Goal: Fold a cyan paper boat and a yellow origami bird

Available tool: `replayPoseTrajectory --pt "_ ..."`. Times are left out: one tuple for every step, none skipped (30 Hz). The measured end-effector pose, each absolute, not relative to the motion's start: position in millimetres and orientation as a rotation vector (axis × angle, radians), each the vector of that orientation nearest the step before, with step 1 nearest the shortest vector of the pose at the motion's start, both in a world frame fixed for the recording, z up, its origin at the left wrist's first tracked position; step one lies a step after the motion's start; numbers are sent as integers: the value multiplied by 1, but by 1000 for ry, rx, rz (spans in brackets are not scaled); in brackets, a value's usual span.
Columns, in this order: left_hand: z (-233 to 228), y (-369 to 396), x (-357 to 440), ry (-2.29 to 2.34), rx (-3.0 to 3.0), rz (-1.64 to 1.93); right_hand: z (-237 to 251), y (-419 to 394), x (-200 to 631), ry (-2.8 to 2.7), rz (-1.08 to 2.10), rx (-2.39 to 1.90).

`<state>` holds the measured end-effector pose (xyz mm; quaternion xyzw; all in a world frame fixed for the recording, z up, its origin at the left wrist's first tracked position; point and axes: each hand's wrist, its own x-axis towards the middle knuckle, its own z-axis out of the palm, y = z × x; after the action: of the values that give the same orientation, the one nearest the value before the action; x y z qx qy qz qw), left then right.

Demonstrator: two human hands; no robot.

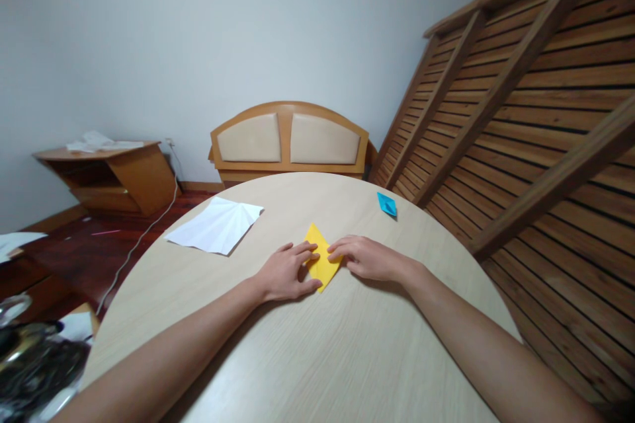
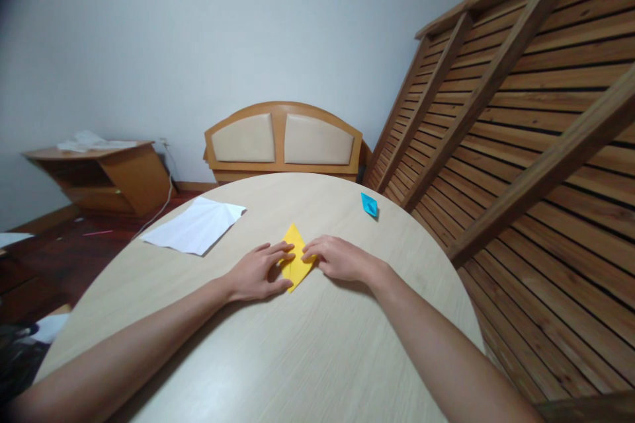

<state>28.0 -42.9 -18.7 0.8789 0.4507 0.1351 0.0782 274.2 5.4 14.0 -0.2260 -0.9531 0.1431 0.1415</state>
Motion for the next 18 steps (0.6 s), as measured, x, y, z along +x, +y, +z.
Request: replayPoseTrajectory --pt "-18 -43 27 1342 2630 384 13 6 274 -2757 408 -652" --pt "-18 -43 27 1332 2628 361 13 6 273 -2762 403 -654" --pt "-18 -43 27 1321 2626 338 12 7 273 -2767 399 -657" --pt "-17 -43 27 1310 2625 319 11 7 273 -2772 396 -659" --pt "-17 -44 26 1303 2624 305 11 8 272 -2777 392 -660" --pt "-17 -44 27 1302 2623 300 10 8 272 -2782 389 -657" --pt "-17 -45 27 1307 2622 303 10 8 272 -2786 385 -650" --pt "-17 -45 27 1315 2619 314 10 8 271 -2789 382 -641" --pt "-18 -46 28 1325 2616 330 10 8 271 -2789 380 -634" --pt "-18 -46 28 1333 2613 346 10 8 270 -2788 379 -628" --pt "-19 -45 29 1341 2611 363 10 8 270 -2785 378 -626" --pt "-20 -45 29 1349 2609 379 10 7 270 -2783 378 -627" --pt "-20 -44 29 1356 2607 392 10 7 270 -2783 380 -628" --pt "-21 -43 29 1362 2604 403 10 7 270 -2784 383 -628" --pt "-21 -42 30 1366 2600 414 10 7 270 -2786 387 -628" --pt "-21 -41 30 1367 2597 424 10 7 270 -2788 392 -627" --pt "-21 -40 30 1365 2594 432 10 7 270 -2789 397 -626" --pt "-21 -40 30 1363 2592 439 10 7 270 -2789 401 -625"
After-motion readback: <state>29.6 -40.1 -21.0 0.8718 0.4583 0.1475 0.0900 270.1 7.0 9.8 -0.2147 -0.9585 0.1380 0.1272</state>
